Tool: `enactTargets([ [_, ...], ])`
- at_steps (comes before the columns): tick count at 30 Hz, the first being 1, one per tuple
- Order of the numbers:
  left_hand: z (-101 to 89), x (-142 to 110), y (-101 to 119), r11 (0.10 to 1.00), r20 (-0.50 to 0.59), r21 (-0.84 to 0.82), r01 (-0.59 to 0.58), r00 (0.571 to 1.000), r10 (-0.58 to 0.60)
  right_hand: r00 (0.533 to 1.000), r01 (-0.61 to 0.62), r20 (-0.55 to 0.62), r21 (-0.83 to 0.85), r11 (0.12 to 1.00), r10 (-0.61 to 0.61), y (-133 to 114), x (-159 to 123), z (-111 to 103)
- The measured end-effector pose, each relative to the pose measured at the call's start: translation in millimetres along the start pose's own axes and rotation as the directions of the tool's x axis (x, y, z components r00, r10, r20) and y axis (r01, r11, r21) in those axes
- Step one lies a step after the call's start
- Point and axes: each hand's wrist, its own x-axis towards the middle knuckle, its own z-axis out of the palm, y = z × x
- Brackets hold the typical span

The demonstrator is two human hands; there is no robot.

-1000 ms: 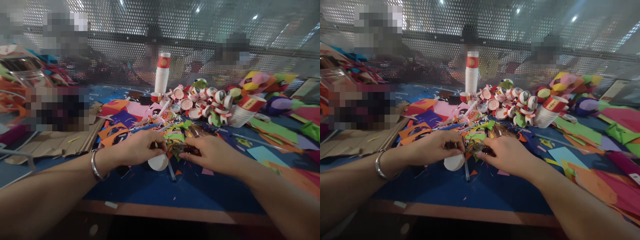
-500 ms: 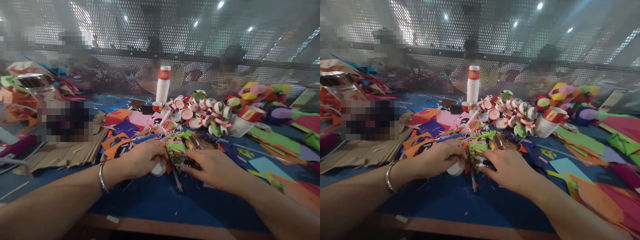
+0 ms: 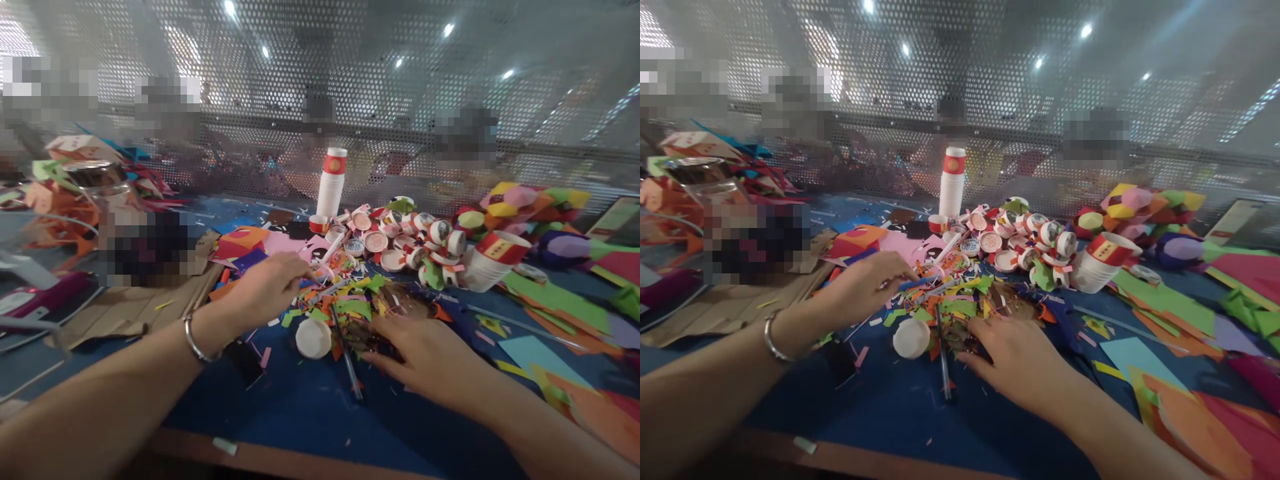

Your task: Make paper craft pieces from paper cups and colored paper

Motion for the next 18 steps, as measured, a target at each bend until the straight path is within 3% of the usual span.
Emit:
enactTargets([
  [4, -31.7, 7, -35, 0.947, 0.07, 0.24, 0.216, 0.969, -0.238, 1.0, 0.023, -0.007, 0.025, 0.999, -0.023, 2, -1, 2],
  [8, -37.5, 7, -76, 0.891, 0.094, 0.32, 0.322, 0.925, -0.368, 0.999, 0.05, -0.011, -0.004, 0.999, -0.05, 1, -1, 1],
  [12, -25.4, 6, -95, 0.895, 0.122, 0.29, 0.338, 0.915, -0.385, 0.998, 0.047, -0.031, -0.023, 0.999, -0.048, 0, -1, 1],
  [18, -19.3, 1, -96, 0.917, 0.128, 0.202, 0.344, 0.919, -0.373, 0.995, 0.047, -0.081, -0.041, 0.998, -0.051, 3, -4, 2],
])
